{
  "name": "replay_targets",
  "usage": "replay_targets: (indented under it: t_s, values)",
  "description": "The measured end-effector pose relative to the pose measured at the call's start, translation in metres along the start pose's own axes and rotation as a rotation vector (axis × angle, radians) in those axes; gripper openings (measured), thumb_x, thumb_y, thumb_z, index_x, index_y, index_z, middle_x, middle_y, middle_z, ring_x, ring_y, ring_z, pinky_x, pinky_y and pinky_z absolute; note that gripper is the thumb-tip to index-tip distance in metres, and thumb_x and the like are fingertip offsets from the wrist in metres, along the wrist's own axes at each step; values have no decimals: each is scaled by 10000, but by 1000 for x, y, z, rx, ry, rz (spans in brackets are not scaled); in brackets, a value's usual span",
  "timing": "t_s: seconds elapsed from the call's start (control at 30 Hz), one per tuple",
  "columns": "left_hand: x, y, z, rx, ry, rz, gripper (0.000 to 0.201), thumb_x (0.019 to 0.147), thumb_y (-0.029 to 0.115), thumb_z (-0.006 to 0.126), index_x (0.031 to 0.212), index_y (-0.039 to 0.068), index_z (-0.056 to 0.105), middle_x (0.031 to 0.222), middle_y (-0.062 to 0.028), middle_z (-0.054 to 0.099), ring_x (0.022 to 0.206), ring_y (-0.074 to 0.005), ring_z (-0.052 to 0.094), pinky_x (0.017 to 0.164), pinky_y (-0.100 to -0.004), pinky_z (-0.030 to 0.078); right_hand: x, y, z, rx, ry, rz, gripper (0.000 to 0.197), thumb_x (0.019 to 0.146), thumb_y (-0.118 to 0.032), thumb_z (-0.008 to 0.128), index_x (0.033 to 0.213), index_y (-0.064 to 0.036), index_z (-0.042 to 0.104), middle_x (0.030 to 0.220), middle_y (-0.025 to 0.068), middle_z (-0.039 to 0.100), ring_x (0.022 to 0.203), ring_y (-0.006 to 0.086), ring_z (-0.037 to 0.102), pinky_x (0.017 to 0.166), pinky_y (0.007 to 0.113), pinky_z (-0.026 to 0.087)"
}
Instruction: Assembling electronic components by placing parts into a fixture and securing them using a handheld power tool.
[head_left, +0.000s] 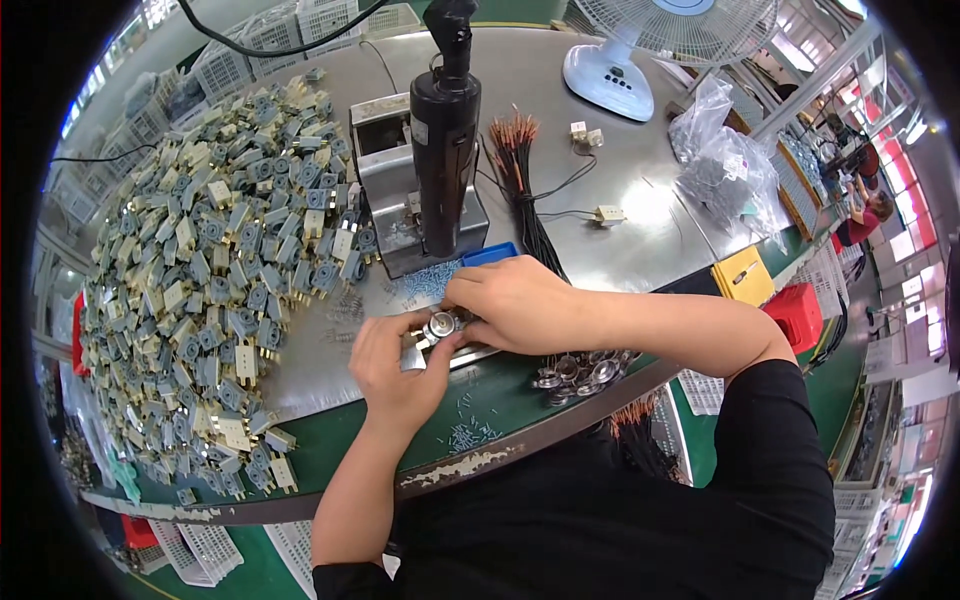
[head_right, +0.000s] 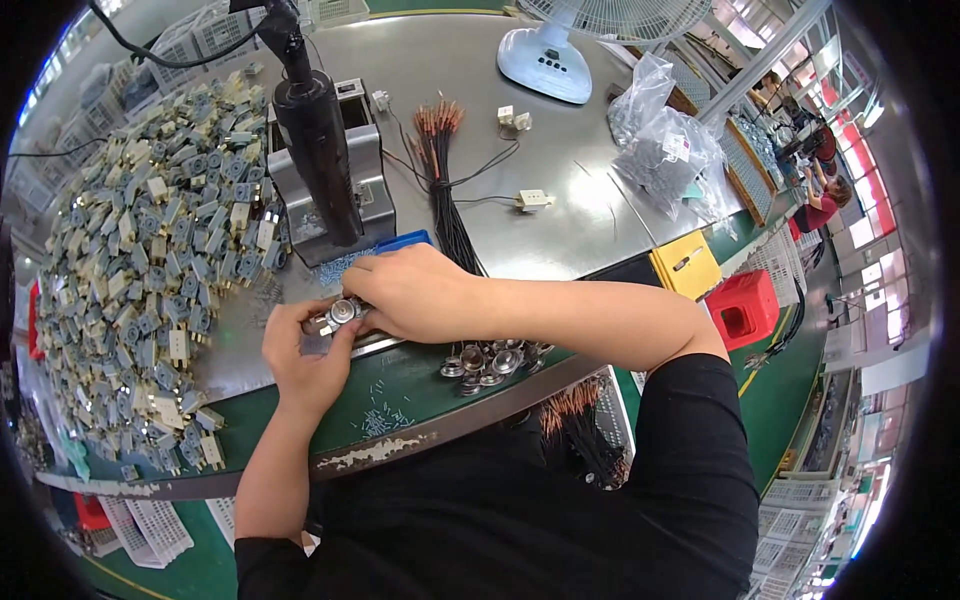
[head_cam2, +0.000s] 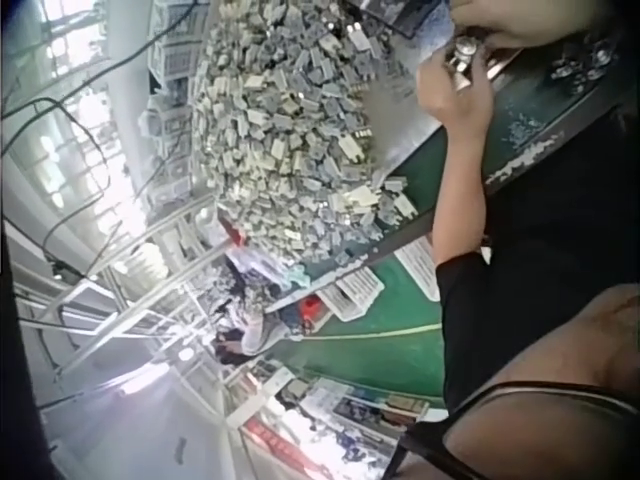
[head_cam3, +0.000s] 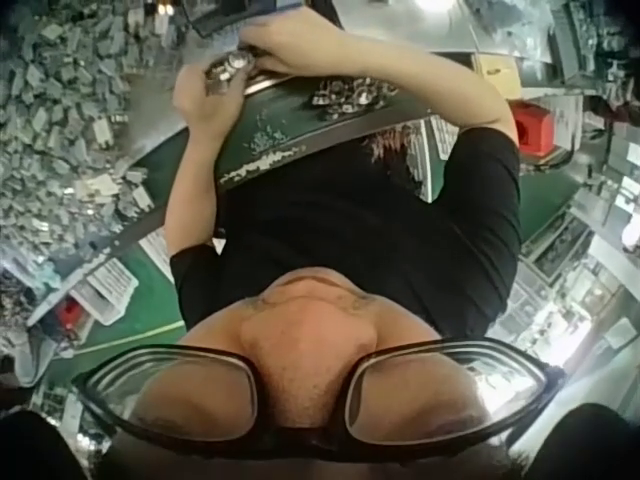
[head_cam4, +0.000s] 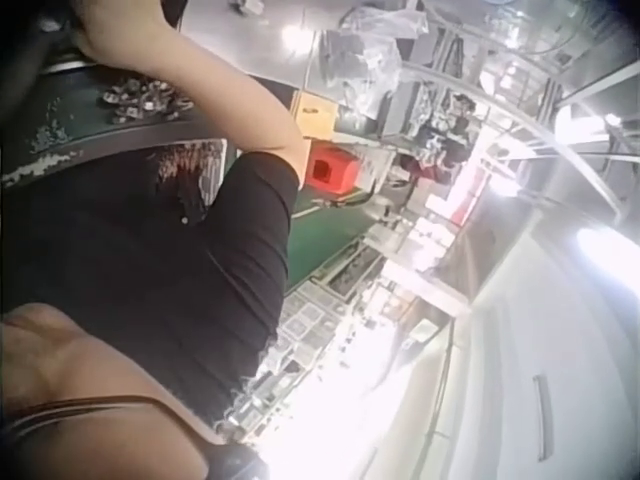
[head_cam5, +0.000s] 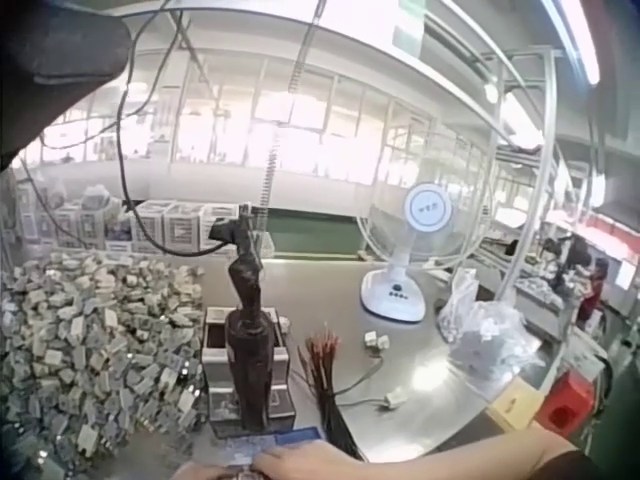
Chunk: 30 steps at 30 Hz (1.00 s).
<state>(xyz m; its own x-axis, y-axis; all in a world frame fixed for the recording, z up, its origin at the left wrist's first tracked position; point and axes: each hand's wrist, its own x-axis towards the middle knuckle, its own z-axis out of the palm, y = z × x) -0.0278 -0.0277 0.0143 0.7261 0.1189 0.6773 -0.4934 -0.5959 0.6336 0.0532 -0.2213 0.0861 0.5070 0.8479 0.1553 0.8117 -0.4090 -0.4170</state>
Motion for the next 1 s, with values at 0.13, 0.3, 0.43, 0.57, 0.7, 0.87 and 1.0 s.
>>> replay_targets:
  t_s: [0.13,0.3,0.43,0.57,0.7,0.87,1.0]
  values:
    - [-4,2,-4,88,-49,-57,353,713,139,932,956,59,689,860,-64,711,687,-220,619,616,-328,474,2,3,3,29,15,22,355,868,-320,777,1039,-29,668,982,153,696,907,382,712,755,479,566]
    - [-16,3,-5,-206,-69,-352,363,841,230,875,1036,7,666,926,-76,701,740,-122,579,676,-288,477,5,18,-4,-309,-20,-385,421,818,-397,814,1023,-57,676,874,90,682,807,299,705,675,405,552]
    - [-12,-2,-4,-392,-5,-155,446,872,350,830,1078,-10,665,904,-99,713,696,-159,608,664,-290,493,-6,59,-55,-283,366,-386,361,847,-391,792,987,-80,676,879,75,695,751,304,686,651,392,534]
    - [-8,-13,-8,-174,-226,103,440,870,381,805,1050,-2,685,842,-96,707,649,-207,629,622,-326,495,14,113,-97,404,1071,249,383,1128,-285,459,972,29,611,804,80,652,723,151,621,697,298,501]
    - [-6,-11,-2,-151,-271,202,265,847,280,826,921,53,712,745,-34,689,584,-193,629,575,-324,475,16,240,-112,673,1072,708,477,1091,-413,530,930,21,649,804,100,652,716,157,615,687,315,489]
    - [-6,-14,4,-161,-293,253,230,813,203,849,915,56,704,747,-42,687,584,-202,653,545,-316,464,-6,330,-92,6,667,1078,633,1038,-583,475,982,-25,771,1030,202,751,990,375,685,936,462,507]
    - [-7,-17,5,-177,-299,203,232,809,207,849,912,58,705,739,-41,682,581,-202,648,546,-316,467,-4,319,-79,-336,469,1008,621,1029,-611,446,1100,-113,810,1168,200,745,1211,441,618,1098,529,421]
